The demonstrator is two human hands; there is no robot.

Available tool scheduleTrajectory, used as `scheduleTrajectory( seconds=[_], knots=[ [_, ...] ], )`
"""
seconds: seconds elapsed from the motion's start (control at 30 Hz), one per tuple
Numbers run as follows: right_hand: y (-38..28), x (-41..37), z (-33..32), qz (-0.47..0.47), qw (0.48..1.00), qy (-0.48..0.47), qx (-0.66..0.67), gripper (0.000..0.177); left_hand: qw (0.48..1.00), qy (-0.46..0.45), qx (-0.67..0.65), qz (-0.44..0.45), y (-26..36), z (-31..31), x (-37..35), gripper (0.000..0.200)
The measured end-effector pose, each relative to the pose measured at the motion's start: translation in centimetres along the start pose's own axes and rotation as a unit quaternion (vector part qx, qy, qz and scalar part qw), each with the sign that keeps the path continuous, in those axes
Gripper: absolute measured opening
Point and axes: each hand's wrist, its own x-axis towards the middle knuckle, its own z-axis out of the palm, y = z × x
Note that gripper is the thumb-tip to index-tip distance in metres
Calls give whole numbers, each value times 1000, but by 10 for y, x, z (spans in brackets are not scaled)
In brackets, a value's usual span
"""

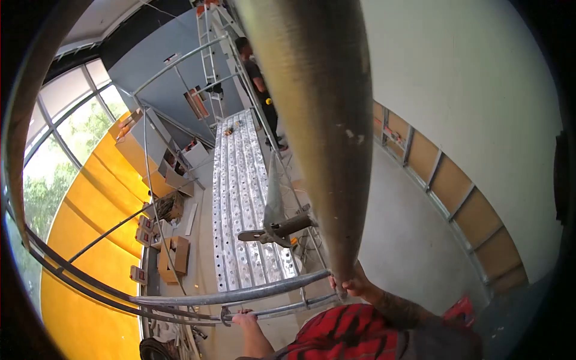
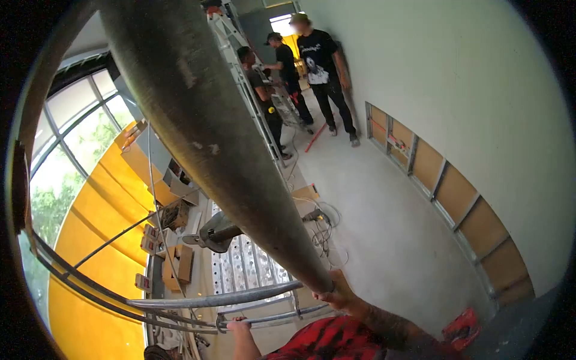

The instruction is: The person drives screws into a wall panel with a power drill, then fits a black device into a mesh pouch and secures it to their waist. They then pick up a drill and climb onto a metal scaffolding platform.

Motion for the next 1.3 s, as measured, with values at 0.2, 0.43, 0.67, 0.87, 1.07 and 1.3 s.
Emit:
scheduleTrajectory(
  seconds=[0.2,0.43,0.67,0.87,1.07,1.3],
  knots=[
    [0,-17,-36,-18,998,59,-32,79,997,27,51,-45,-31,-11,6,19],
    [-26,-3,-53,-58,993,89,-58,86,991,17,-70,-110,-36,-8,-41,22],
    [-50,10,-29,-101,955,241,-141,87,986,9,-73,-147,-30,-4,-84,27],
    [-66,23,-34,-98,904,392,-141,92,977,35,-92,-188,-44,-15,-71,52],
    [-87,45,-6,-117,884,402,-206,91,972,21,-101,-209,-41,-12,-100,36],
    [-90,47,-63,-130,874,413,-223,89,962,20,-113,-247,-52,-25,-98,29]
  ],
)
